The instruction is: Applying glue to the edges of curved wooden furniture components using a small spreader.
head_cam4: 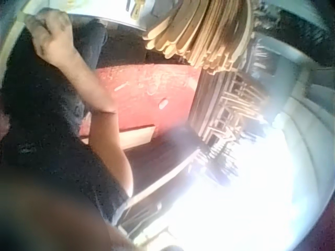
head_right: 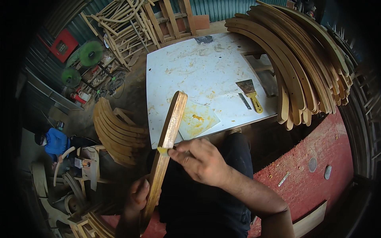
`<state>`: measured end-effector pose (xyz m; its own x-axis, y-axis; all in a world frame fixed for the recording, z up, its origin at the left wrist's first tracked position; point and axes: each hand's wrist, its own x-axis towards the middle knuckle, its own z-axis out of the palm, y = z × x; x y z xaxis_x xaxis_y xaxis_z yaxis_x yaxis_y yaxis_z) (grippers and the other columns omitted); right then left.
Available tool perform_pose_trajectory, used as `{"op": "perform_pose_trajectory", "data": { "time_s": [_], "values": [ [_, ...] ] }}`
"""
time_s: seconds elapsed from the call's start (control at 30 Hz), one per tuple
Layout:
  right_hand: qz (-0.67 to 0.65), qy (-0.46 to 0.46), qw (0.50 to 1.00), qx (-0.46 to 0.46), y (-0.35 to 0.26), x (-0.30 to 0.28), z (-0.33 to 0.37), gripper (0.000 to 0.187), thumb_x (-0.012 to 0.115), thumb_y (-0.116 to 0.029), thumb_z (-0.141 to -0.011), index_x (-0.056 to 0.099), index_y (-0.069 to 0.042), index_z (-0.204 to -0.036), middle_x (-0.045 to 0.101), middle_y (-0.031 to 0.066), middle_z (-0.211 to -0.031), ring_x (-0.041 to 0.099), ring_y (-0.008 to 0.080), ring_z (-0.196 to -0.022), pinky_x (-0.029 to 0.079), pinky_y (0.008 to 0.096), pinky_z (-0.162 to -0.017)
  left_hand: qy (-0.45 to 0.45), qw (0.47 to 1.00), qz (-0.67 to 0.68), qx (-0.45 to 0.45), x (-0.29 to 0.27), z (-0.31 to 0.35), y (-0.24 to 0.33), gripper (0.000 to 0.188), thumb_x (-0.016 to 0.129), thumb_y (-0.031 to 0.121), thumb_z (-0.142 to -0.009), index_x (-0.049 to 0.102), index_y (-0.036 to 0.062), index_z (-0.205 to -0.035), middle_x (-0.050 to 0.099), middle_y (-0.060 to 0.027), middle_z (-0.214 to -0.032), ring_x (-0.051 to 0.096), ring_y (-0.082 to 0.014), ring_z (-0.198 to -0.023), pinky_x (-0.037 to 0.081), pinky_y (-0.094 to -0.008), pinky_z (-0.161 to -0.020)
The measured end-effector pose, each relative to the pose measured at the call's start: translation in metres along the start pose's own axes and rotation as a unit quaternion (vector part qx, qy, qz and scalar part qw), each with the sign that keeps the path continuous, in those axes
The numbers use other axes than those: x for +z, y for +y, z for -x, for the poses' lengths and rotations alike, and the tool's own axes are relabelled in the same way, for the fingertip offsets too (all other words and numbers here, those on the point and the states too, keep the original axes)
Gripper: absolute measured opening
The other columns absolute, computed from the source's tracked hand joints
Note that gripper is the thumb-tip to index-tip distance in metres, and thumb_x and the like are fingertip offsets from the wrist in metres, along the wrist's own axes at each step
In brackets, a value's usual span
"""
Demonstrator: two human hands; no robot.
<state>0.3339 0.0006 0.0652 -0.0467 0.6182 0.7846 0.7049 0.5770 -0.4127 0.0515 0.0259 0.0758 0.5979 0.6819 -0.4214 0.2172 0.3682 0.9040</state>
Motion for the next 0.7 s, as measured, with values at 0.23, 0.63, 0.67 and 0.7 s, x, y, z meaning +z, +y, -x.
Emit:
{"op": "perform_pose_trajectory", "data": {
  "time_s": [0.23, 0.63, 0.67, 0.7],
  "values": [
    [-0.204, -0.038, 0.978, 0.04, -0.009, -0.004, 0.024, 0.019, 0.075, -0.002, -0.092, 0.077, -0.001, -0.11, 0.064, 0.0075, -0.103, 0.066, 0.0173, -0.09, 0.056, 0.0294, -0.074, -0.003, 1.0, -0.003, 0.011, -0.002, 0.0, 0.003, 0.055, 0.049, 0.051, -0.106, 0.057, -0.001, -0.122, 0.065, -0.0079, -0.08, 0.061, -0.0144, -0.058, 0.051, -0.0274, -0.053],
    [-0.221, 0.13, 0.925, 0.281, 0.048, -0.016, -0.007, 0.022, 0.066, -0.002, -0.101, 0.073, 0.001, -0.121, 0.066, 0.0092, -0.106, 0.065, 0.0148, -0.088, 0.053, 0.0252, -0.074, -0.023, 1.0, -0.011, 0.006, 0.006, 0.006, 0.003, 0.061, 0.049, 0.054, -0.106, 0.056, -0.0025, -0.127, 0.065, -0.0076, -0.079, 0.062, -0.0145, -0.058, 0.051, -0.0276, -0.053],
    [-0.22, 0.132, 0.924, 0.283, 0.051, -0.017, -0.01, 0.022, 0.066, -0.002, -0.101, 0.073, 0.001, -0.121, 0.066, 0.0092, -0.106, 0.065, 0.0148, -0.088, 0.053, 0.0252, -0.074, -0.024, 1.0, -0.013, 0.008, 0.007, 0.005, 0.004, 0.061, 0.048, 0.054, -0.106, 0.056, -0.0025, -0.129, 0.065, -0.0077, -0.079, 0.062, -0.0145, -0.058, 0.051, -0.0276, -0.053],
    [-0.186, 0.121, 0.935, 0.276, 0.054, -0.018, -0.013, 0.022, 0.066, -0.001, -0.1, 0.073, 0.001, -0.121, 0.066, 0.0093, -0.106, 0.065, 0.0148, -0.087, 0.054, 0.0251, -0.074, -0.025, 1.0, -0.016, 0.01, 0.008, 0.005, 0.004, 0.061, 0.048, 0.053, -0.107, 0.056, -0.0026, -0.13, 0.065, -0.0077, -0.079, 0.062, -0.0144, -0.058, 0.051, -0.0275, -0.053]
  ]
}}
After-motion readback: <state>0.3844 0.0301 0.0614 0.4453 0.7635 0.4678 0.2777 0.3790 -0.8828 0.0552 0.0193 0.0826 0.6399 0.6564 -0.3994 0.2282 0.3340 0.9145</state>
